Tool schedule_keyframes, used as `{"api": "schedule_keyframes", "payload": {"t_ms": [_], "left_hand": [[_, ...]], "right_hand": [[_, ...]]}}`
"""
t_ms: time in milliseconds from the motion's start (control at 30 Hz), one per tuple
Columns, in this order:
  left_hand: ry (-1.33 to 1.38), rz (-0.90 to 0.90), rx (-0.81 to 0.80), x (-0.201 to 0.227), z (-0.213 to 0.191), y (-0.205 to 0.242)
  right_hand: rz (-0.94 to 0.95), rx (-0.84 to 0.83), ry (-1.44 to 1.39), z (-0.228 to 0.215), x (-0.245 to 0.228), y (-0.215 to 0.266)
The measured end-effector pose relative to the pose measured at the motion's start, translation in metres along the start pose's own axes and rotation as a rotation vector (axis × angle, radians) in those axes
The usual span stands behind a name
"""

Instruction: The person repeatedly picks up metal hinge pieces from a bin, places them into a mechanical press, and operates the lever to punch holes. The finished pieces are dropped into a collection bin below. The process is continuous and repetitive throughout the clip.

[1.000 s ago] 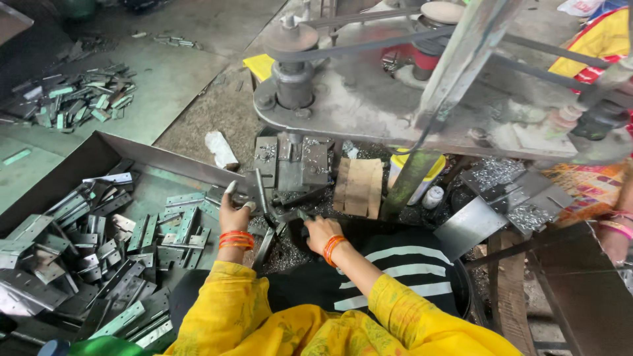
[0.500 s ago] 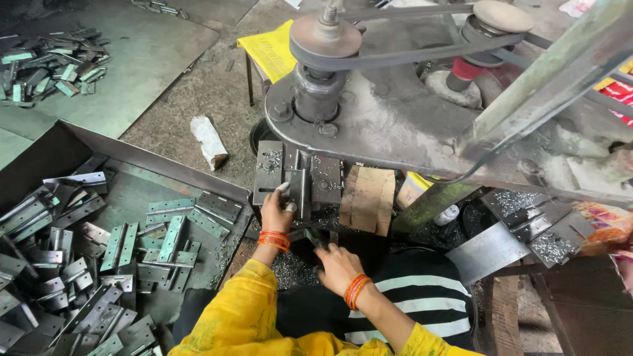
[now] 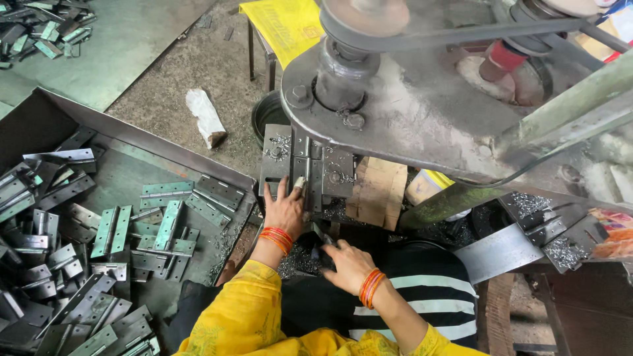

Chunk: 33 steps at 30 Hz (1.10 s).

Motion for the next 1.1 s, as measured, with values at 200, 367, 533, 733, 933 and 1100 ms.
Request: {"api": "schedule_keyframes", "payload": {"t_ms": [200, 367, 533, 733, 933, 1100], "left_hand": [[0.002, -0.002, -0.107, -0.010, 0.005, -0.022], [0.022, 0.014, -0.048, -0.013, 0.014, -0.029], [-0.007, 0.012, 0.069, -0.020, 0.015, -0.024], [-0.022, -0.046, 0.054, -0.008, 0.016, -0.026], [0.016, -0.096, 0.171, -0.010, 0.020, -0.057], [0.061, -0.074, 0.202, -0.010, 0.028, -0.059]], "right_hand": [[0.031, 0.013, -0.007, 0.019, 0.014, -0.008], [0.023, 0.119, -0.064, 0.095, 0.031, -0.009], [-0.018, 0.221, -0.144, 0.124, 0.041, -0.020], [-0.025, 0.158, -0.148, 0.058, 0.025, -0.001], [0.002, 0.123, -0.061, 0.026, 0.016, -0.007], [-0.013, 0.198, -0.089, 0.098, 0.031, -0.010]]}}
Point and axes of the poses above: each hand's wrist, its own y-axis away from the middle knuckle, its own z-axis out of the palm, x = y × z, the point moved 1 cm from there along -y, towards the middle knuckle, and after that the axes turned 12 degrees about -x, right-handed, at the moved point
